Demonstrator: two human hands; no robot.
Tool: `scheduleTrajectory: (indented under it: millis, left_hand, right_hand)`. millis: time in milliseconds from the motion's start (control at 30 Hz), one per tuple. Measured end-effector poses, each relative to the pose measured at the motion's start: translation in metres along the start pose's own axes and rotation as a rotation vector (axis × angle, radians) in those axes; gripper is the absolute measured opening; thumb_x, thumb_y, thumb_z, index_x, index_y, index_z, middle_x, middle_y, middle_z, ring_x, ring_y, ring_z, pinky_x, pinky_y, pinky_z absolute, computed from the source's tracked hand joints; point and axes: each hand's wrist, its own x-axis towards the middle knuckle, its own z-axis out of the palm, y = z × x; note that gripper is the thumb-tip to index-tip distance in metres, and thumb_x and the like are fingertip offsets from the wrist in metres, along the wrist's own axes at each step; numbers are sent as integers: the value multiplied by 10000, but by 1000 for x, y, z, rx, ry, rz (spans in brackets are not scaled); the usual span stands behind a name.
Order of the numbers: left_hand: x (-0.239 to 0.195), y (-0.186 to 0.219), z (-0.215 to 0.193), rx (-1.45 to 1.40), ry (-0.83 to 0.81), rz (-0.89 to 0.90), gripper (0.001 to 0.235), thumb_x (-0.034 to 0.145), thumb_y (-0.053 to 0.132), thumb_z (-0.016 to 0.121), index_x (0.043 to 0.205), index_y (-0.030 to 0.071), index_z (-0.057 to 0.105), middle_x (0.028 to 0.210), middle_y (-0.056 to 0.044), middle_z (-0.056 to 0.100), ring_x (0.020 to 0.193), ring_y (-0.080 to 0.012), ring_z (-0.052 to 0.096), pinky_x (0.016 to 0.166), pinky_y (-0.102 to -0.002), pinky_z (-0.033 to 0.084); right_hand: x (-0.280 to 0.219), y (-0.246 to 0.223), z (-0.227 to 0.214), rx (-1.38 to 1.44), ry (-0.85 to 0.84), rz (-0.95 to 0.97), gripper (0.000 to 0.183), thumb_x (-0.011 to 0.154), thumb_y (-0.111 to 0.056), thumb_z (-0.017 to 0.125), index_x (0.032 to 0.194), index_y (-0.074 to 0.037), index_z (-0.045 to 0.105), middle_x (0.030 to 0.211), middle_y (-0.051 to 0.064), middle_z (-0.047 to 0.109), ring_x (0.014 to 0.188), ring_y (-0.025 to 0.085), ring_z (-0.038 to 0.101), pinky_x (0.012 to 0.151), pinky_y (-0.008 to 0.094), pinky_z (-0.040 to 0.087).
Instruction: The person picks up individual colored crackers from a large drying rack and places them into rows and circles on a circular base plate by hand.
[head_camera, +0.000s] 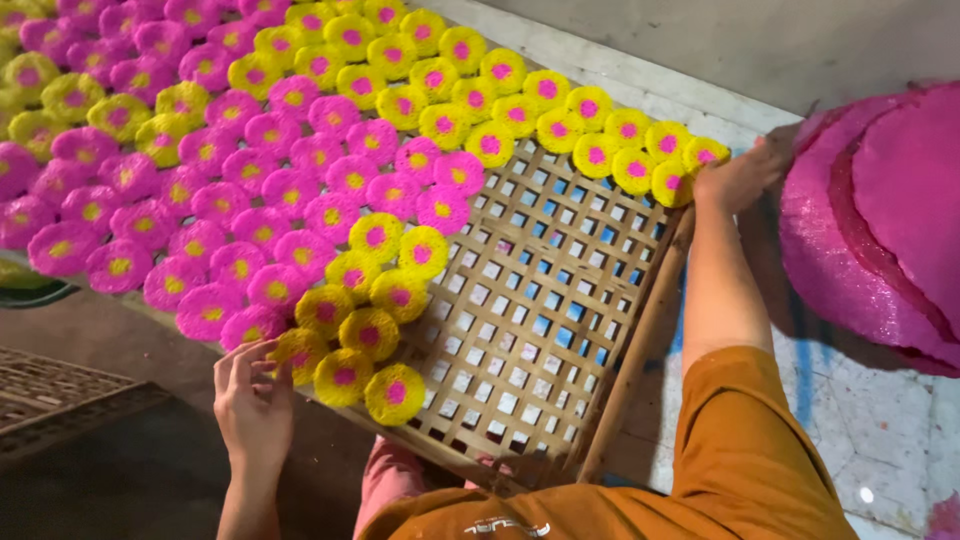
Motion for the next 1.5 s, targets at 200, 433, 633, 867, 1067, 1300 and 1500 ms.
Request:
scheduleTrajectory:
  millis: [200, 433, 633, 867, 1067, 1300, 1500]
  left_hand:
    - [29, -47, -32, -95, 26, 68, 290, 932, 67, 715, 1219, 56, 672, 1314, -154, 586, 989, -220, 688, 762, -317, 592]
    - [90, -138, -114, -143, 23, 132, 312, 850, 32, 741, 1152, 89, 686, 1241, -115, 597, 889, -189, 671, 694, -317, 567]
    - [115, -191, -189, -304, -69, 104, 316, 872, 35, 719, 1177, 98, 666, 1267, -87, 596, 939, -192, 696, 713, -309, 573]
    - [146, -238, -255, -234, -243, 186, 324, 880, 105, 728, 1190, 105, 634, 1294, -112, 573, 1000, -267, 694, 814, -378, 580]
    - [233, -302, -264, -150, -234, 234, 379, 853, 149, 756, 1202, 99, 616, 1300, -128, 568, 1075, -348, 649, 850, -417, 557]
    - [362, -350, -312, -116, -180, 162, 332, 842, 154, 737, 1159, 119, 645, 1191, -97, 622, 1026, -325, 682, 808, -414, 559]
    - [468, -393, -371, -291, 148, 26, 224, 892, 86, 690, 1115, 79, 672, 1069, -109, 675, 894, -254, 717, 772, -352, 579]
  right_hand:
    - [-92, -15, -27, 215, 129, -546, 680, 909, -90, 841, 1473, -76, 461, 1468, 242, 437, 1374, 448, 371, 1156, 573, 301]
    - [-332, -40, -102, 629, -208, -374, 462, 928, -93, 759, 1343, -46, 561, 1355, 137, 439, 1243, 245, 500, 970, 352, 478]
    - [-486, -152, -90, 829, -83, -106, 287, 1086, -94, 687, 1332, -35, 550, 1284, 90, 459, 1063, 169, 452, 876, 319, 429]
    - [-524, -353, -60, 895, -140, -524, 236, 1151, -152, 633, 1311, -9, 535, 1363, 105, 521, 1118, 166, 528, 912, 326, 476]
    - [-533, -418, -4, 794, -77, -510, 190, 1137, -79, 663, 1261, 32, 571, 1303, 104, 506, 1011, 152, 529, 801, 281, 488]
    - [-491, -607, 109, 1285, -231, -513, 182, 1113, -46, 680, 1259, -25, 573, 1218, 71, 595, 961, 101, 527, 894, 241, 492]
    - [-614, -852, 121, 1386, -831, -746, 163, 1054, -112, 590, 1213, -76, 597, 1150, 9, 593, 967, 84, 562, 903, 250, 488]
